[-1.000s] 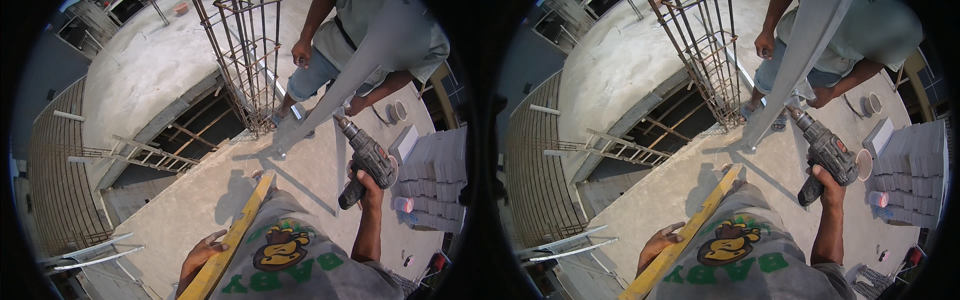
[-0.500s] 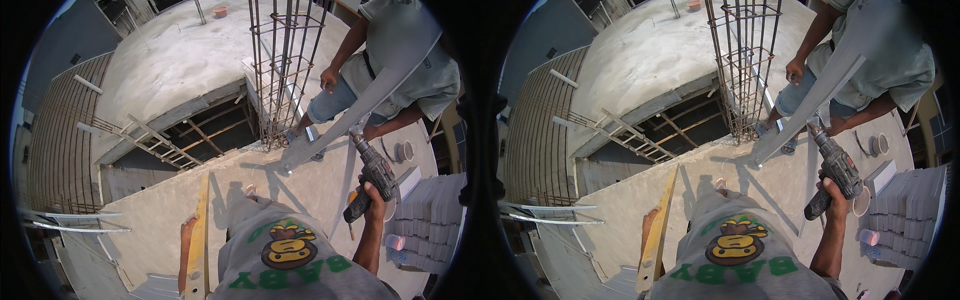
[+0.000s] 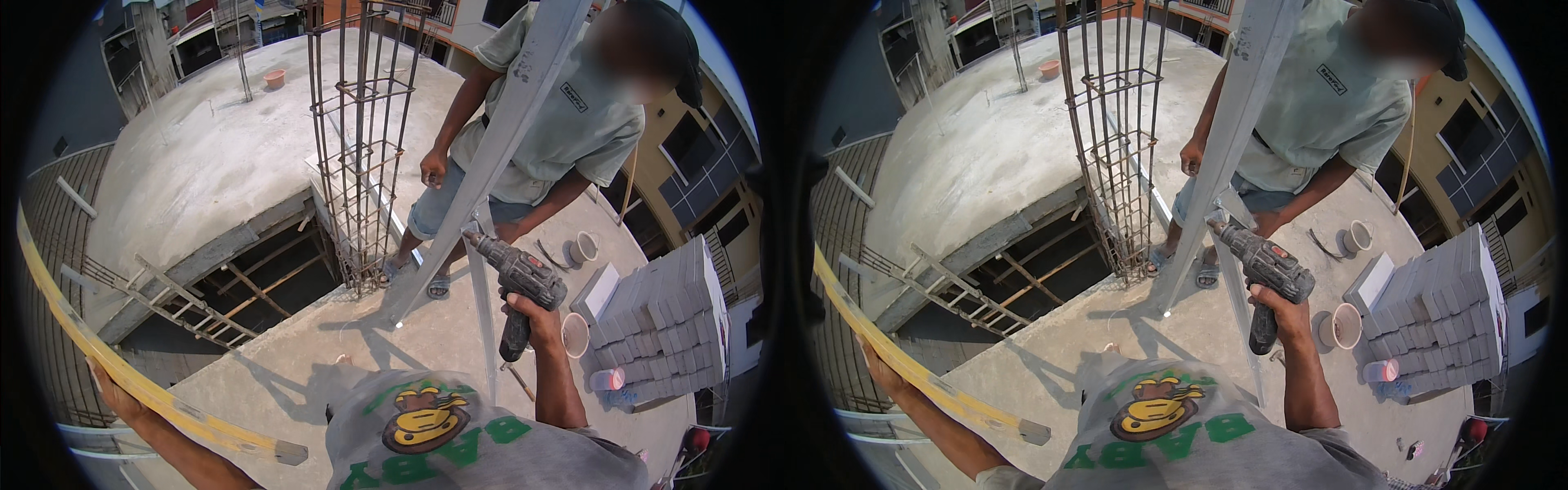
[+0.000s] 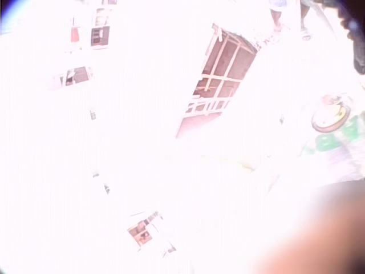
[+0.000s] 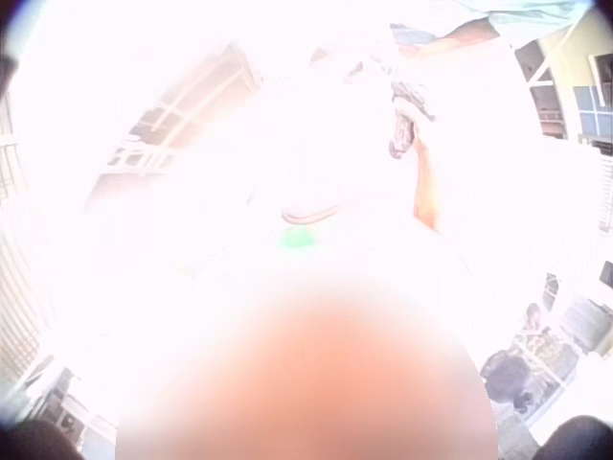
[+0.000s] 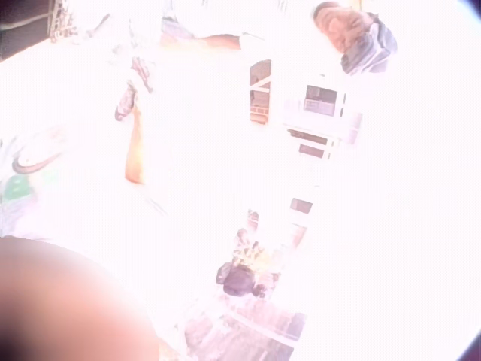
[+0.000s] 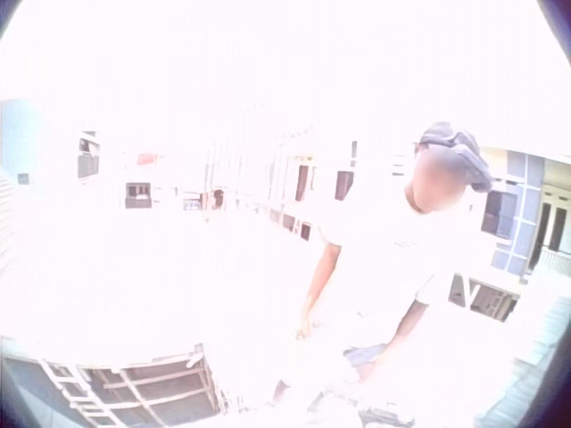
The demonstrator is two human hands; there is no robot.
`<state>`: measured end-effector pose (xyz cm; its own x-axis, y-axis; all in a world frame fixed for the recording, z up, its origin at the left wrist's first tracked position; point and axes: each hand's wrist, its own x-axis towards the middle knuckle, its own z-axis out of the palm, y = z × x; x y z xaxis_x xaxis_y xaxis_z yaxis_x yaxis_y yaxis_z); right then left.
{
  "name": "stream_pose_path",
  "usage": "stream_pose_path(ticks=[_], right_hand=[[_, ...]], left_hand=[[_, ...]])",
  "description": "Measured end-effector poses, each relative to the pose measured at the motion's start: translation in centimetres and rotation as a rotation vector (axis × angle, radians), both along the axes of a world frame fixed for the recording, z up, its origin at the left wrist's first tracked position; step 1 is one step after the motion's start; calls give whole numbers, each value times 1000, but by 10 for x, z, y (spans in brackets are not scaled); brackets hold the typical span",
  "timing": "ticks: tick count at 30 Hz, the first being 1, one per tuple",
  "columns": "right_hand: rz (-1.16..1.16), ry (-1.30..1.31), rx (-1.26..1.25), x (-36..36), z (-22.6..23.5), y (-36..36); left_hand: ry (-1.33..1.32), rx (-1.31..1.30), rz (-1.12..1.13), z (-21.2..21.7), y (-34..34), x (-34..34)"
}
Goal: The person uses a cordless drill to fasten screws into a metal frame while another person holds a spirit level against it. The person repeatedly positions the drill, drives screws, and repositions the frame as needed.
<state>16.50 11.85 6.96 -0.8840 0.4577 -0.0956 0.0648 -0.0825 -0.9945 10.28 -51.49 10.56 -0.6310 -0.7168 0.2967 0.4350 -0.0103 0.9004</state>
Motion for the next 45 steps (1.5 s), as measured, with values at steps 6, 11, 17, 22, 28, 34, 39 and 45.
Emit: stream_pose_path(ticks=[6,11,17,22,28,34,39,45], right_hand=[[-43,21,-58,-1,-16,-3],[-31,85,-40,4,-21,-3],[-59,64,-124,4,-7,-10],[-61,-13,0,7,0,-13],[-149,33,-39,5,8,-27],[-200,-44,-23,5,-2,-30],[-284,3,-20,7,-16,-39],[-519,-3,-98,26,-6,-82]], left_hand=[[-84,0,42,-6,101,-39],[239,6,-367,-29,209,-85],[384,-7,-744,13,353,-159],[387,-107,-990,80,437,-195],[398,-20,-1242,118,492,-218],[519,10,-1222,119,531,-238],[396,-202,-1236,105,542,-249],[396,-137,-1425,102,539,-265]])
